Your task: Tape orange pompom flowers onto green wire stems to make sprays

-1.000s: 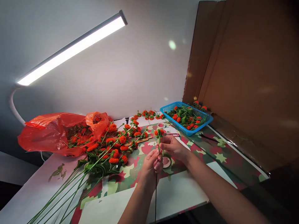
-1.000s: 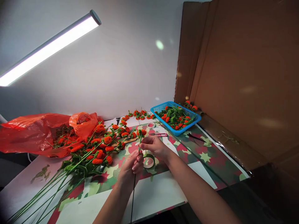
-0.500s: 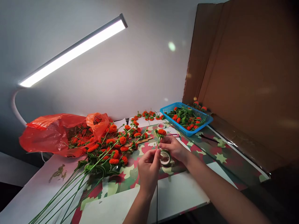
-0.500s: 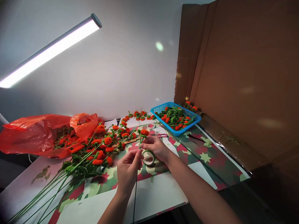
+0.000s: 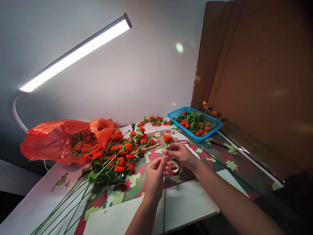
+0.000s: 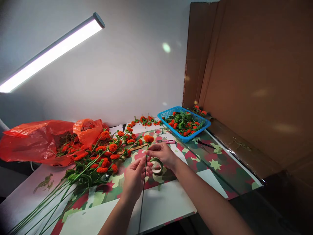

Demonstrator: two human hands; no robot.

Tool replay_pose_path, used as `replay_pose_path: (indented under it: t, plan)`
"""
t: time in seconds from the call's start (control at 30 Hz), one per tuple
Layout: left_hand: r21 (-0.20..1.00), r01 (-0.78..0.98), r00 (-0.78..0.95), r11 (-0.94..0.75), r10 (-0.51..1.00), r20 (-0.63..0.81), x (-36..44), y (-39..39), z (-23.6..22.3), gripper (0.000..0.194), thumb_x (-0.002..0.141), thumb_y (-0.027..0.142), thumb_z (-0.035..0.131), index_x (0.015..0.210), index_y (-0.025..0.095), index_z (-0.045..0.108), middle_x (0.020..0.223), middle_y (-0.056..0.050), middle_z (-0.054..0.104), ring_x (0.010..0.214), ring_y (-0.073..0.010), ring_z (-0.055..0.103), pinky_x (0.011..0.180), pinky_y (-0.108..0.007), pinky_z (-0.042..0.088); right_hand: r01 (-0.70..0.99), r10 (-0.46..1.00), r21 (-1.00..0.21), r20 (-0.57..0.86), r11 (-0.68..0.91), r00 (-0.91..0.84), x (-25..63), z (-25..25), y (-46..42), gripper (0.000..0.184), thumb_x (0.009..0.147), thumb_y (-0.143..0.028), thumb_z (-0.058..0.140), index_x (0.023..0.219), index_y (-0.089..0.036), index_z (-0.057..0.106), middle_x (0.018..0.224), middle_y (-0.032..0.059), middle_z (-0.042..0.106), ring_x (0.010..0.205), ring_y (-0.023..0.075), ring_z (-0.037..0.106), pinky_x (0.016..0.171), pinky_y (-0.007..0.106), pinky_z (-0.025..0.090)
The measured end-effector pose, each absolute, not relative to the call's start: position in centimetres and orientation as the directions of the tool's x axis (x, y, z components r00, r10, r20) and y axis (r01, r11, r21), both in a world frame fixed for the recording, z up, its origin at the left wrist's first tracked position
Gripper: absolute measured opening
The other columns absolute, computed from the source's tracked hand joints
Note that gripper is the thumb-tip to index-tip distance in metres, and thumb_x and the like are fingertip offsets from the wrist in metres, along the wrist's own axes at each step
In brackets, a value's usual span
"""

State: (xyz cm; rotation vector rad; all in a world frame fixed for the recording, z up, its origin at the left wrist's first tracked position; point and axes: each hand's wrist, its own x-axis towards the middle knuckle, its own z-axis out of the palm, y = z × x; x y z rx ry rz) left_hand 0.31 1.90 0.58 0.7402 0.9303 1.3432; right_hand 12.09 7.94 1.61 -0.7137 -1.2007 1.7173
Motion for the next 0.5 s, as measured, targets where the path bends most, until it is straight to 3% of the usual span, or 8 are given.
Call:
replay_pose_path:
  t: [0.1, 0.17, 0.3, 0.4, 0.5]
  plan:
    - [0.962, -0.270, -0.142, -0.039, 0.990, 0.001, 0.45, 2.00, 0.69, 0.027, 0.068, 0.038, 0.071, 0.069, 0.012, 0.064, 0.052, 0.001, 0.058, 0.042, -0.0083, 0.051, 0.043, -0.019, 0.041, -0.326, 0.926, -0.940, 0.035, -0.097, -0.376, 12.04, 2.07, 7.81, 0.028, 0.054, -0.035, 0.081, 0.057, -0.014, 0.063, 0.054, -0.0032, 0.056, 0.052, 0.0085, 0.048, 0.053, 0.023, 0.037]
    - [0.938, -0.346, -0.113, -0.026, 0.994, -0.014, 0.41, 2.11, 0.72, 0.027, 0.069, 0.038, 0.070, 0.067, 0.012, 0.063, 0.046, 0.004, 0.051, 0.037, -0.0048, 0.043, 0.037, -0.016, 0.035, -0.328, 0.912, -0.940, 0.055, -0.090, -0.407, 12.12, 2.26, 7.67, 0.028, 0.056, -0.036, 0.080, 0.058, -0.014, 0.063, 0.055, -0.0031, 0.055, 0.053, 0.0090, 0.048, 0.054, 0.024, 0.036]
    - [0.663, -0.703, 0.199, 0.258, 0.966, -0.164, 0.12, 2.21, 0.65, 0.023, 0.071, 0.033, 0.068, 0.068, 0.011, 0.060, 0.045, 0.010, 0.035, 0.030, 0.0018, 0.022, 0.029, -0.010, 0.019, -0.341, 0.843, -0.938, 0.129, -0.068, -0.523, 12.38, 2.20, 7.56, 0.029, 0.063, -0.039, 0.076, 0.058, -0.013, 0.062, 0.054, -0.0031, 0.054, 0.055, 0.0083, 0.046, 0.057, 0.024, 0.036]
    - [0.525, -0.760, 0.337, 0.384, 0.923, -0.187, -0.06, 2.10, 0.50, 0.018, 0.076, 0.026, 0.063, 0.068, 0.011, 0.058, 0.047, 0.010, 0.032, 0.030, 0.0025, 0.019, 0.029, -0.008, 0.018, -0.315, 0.784, -0.941, 0.102, -0.124, -0.612, 12.48, 1.86, 7.67, 0.031, 0.065, -0.042, 0.074, 0.062, -0.013, 0.064, 0.057, -0.0007, 0.058, 0.057, 0.0092, 0.049, 0.056, 0.023, 0.035]
    - [0.659, -0.671, 0.263, 0.340, 0.940, -0.217, 0.02, 1.90, 0.38, 0.023, 0.074, 0.033, 0.066, 0.068, 0.011, 0.060, 0.045, 0.008, 0.039, 0.030, 0.0005, 0.028, 0.030, -0.010, 0.023, -0.304, 0.802, -0.937, 0.048, -0.171, -0.596, 12.47, 1.67, 7.80, 0.030, 0.062, -0.040, 0.076, 0.063, -0.013, 0.064, 0.057, -0.0010, 0.058, 0.056, 0.0096, 0.050, 0.054, 0.023, 0.034]
